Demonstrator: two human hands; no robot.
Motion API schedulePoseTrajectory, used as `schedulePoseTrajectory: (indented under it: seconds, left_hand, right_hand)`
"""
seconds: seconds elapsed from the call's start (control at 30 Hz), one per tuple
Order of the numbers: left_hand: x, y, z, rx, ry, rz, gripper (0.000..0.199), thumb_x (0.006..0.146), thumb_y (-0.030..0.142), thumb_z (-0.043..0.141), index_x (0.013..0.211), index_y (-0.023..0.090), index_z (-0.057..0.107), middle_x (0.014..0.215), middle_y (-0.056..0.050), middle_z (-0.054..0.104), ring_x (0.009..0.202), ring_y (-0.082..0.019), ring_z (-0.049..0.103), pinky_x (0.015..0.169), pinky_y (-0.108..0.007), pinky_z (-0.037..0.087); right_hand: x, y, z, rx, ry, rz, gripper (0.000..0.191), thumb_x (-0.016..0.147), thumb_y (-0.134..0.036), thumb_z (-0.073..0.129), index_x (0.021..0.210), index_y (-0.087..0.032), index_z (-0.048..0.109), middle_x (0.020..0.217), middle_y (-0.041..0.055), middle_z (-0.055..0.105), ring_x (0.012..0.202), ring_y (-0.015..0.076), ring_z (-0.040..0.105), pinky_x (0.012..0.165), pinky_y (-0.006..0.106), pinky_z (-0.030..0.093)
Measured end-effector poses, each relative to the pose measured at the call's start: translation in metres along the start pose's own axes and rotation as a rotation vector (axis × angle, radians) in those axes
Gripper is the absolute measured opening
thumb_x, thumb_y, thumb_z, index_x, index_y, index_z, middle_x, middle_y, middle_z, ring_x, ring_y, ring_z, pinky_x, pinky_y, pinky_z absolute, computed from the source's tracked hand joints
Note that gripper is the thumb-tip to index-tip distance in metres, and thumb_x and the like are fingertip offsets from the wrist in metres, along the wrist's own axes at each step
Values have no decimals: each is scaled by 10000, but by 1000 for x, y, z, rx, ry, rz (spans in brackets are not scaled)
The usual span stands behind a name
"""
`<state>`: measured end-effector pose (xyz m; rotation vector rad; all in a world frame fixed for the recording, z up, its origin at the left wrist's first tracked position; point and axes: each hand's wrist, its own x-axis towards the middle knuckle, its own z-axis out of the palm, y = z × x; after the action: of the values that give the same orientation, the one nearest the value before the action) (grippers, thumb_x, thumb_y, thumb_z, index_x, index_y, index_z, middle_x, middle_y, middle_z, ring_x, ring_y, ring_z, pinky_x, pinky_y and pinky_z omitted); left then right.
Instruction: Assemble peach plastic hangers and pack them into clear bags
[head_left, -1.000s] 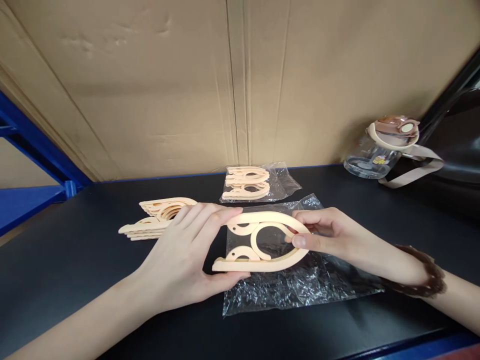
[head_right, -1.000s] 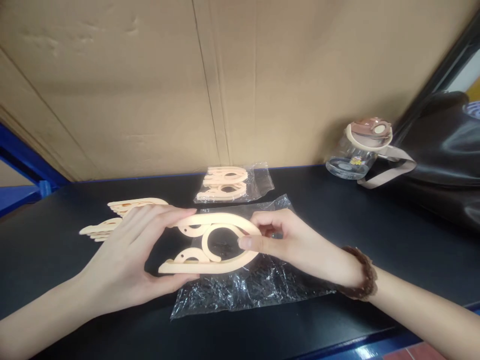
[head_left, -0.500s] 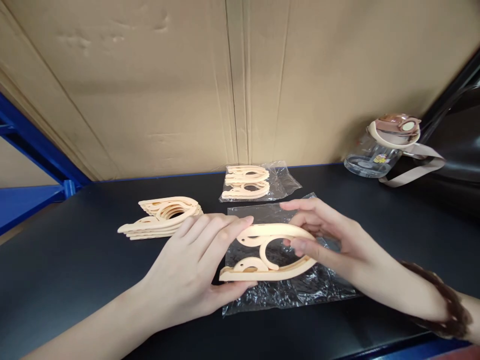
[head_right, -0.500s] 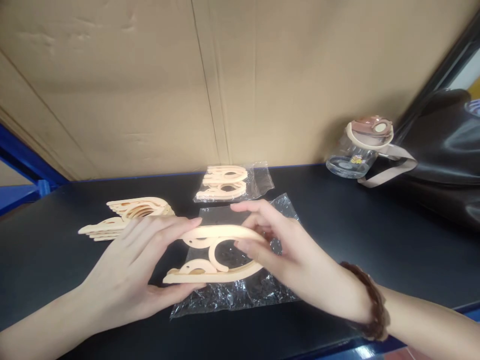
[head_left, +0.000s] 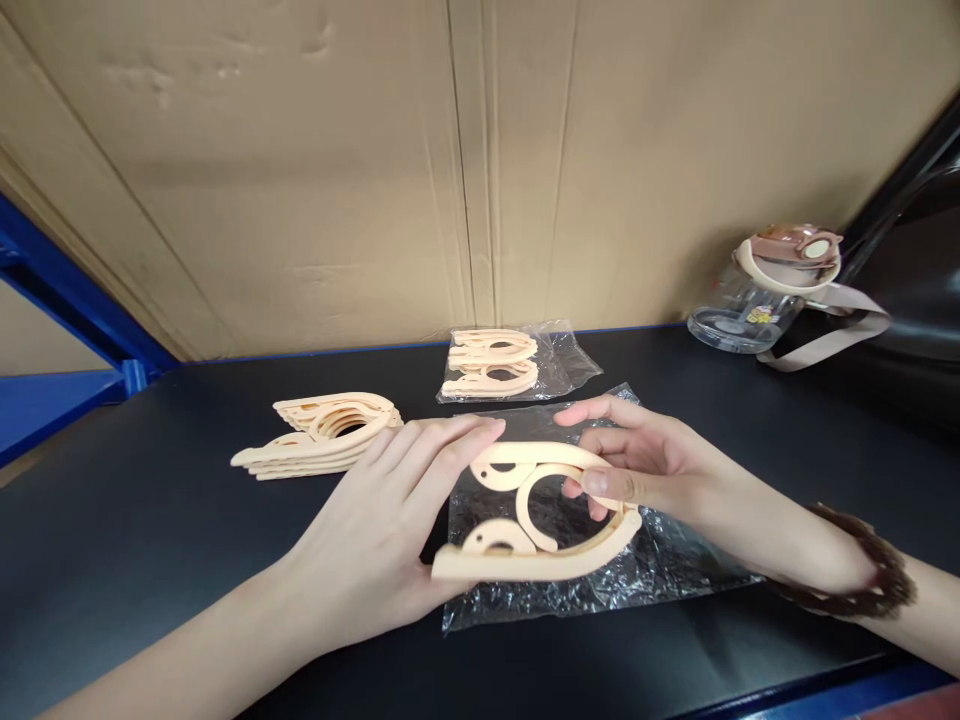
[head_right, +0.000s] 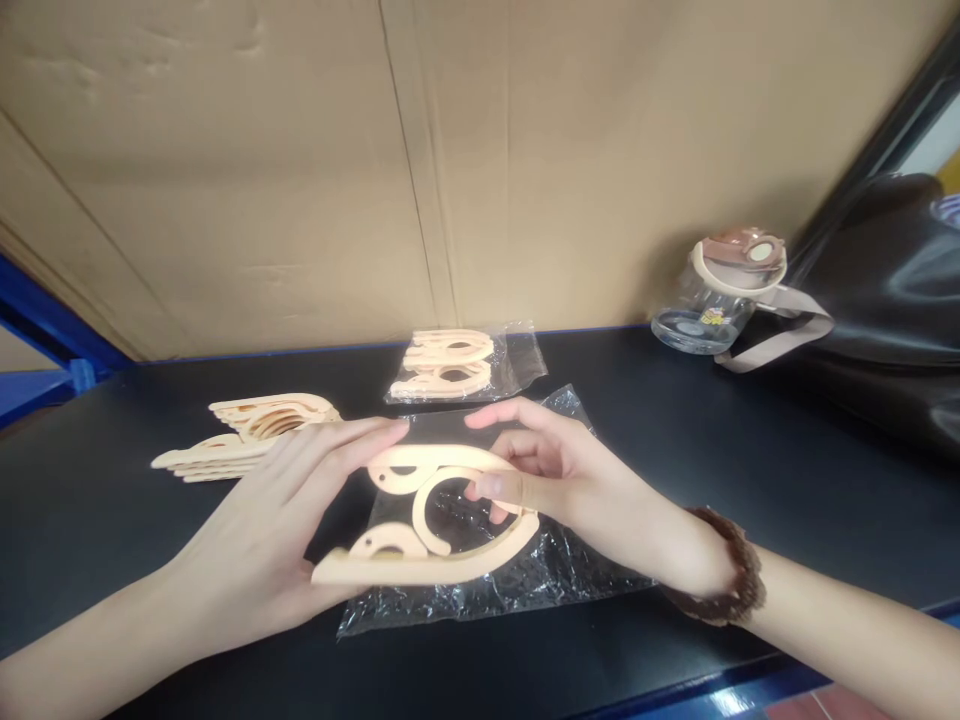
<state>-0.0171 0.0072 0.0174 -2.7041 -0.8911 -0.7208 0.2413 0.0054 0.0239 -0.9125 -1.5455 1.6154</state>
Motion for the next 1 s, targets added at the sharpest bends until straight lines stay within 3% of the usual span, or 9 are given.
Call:
schedulePoseTrajectory:
  seconds: [0.17, 0.37, 0.43, 0.5, 0.6, 0.67, 0.9, 1.0]
  left_hand:
    - [2, -1, -3, 31, 12, 8, 592, 929, 455, 563, 1383, 124, 376, 1317, -134, 534, 1178, -256, 507, 981, -373, 382]
    - [1, 1, -4, 24, 68, 26, 496, 910, 133, 490, 1391, 116, 375, 1438, -164, 437, 1322, -279, 411, 1057, -438, 379]
    - [-1, 8, -4, 44, 109, 68, 492, 893, 136, 480, 1378, 110, 404, 1468, -171, 411, 1381, -310, 338, 1089, -488, 357]
    - [-4, 20, -3, 60, 121, 177, 457, 911, 209, 489, 1365, 165, 460, 1466, -111, 452, 1409, -293, 309, 1109, -481, 361]
    - [-3, 39, -3, 74, -40, 441, 358, 931, 249, 530, 1280, 315, 579, 1424, 75, 528, 1374, -155, 390, 1093, -315, 442]
    - [2, 49, -4, 72, -162, 512, 335, 925, 216, 563, 1235, 331, 617, 1399, 114, 550, 1331, -106, 449, 1070, -250, 472]
    - [6, 55, -6, 72, -232, 440, 255, 929, 133, 562, 1101, 299, 652, 1332, 55, 615, 1255, -129, 526, 1028, -266, 479]
    - [3, 52, -5, 54, -235, 402, 183, 914, 121, 564, 1005, 257, 645, 1177, 5, 685, 1032, -174, 636, 880, -300, 545]
  right_hand:
    - [0, 0, 0, -1, 5, -13, 395, 865, -310, 692, 1208, -243, 508, 846, -15, 666, 713, 85, 620, 674, 231, 501]
    - [1, 1, -3, -2, 92, -25, 371, 862, -321, 688, 1181, -235, 519, 874, 1, 668, 696, 93, 613, 600, 215, 503]
    - [2, 2, -4, 28, 129, -25, 354, 855, -321, 696, 1155, -232, 531, 889, 3, 672, 690, 86, 607, 605, 208, 499]
    - [3, 3, -4, 53, 158, -27, 327, 844, -324, 707, 1114, -233, 547, 881, -6, 666, 685, 82, 602, 607, 202, 493]
    - [5, 4, -5, 48, 183, -19, 309, 839, -331, 708, 1086, -231, 550, 876, -5, 661, 701, 94, 604, 607, 208, 491]
    - [5, 5, -5, 39, 188, -7, 316, 844, -331, 700, 1097, -229, 541, 885, 1, 659, 712, 98, 606, 601, 208, 491]
    - [6, 6, -5, 23, 166, -2, 313, 841, -340, 702, 1088, -224, 548, 887, 6, 661, 708, 101, 617, 631, 233, 506]
    - [5, 6, -5, 20, 169, -12, 320, 830, -346, 712, 1083, -221, 561, 883, 3, 666, 717, 107, 619, 651, 243, 506]
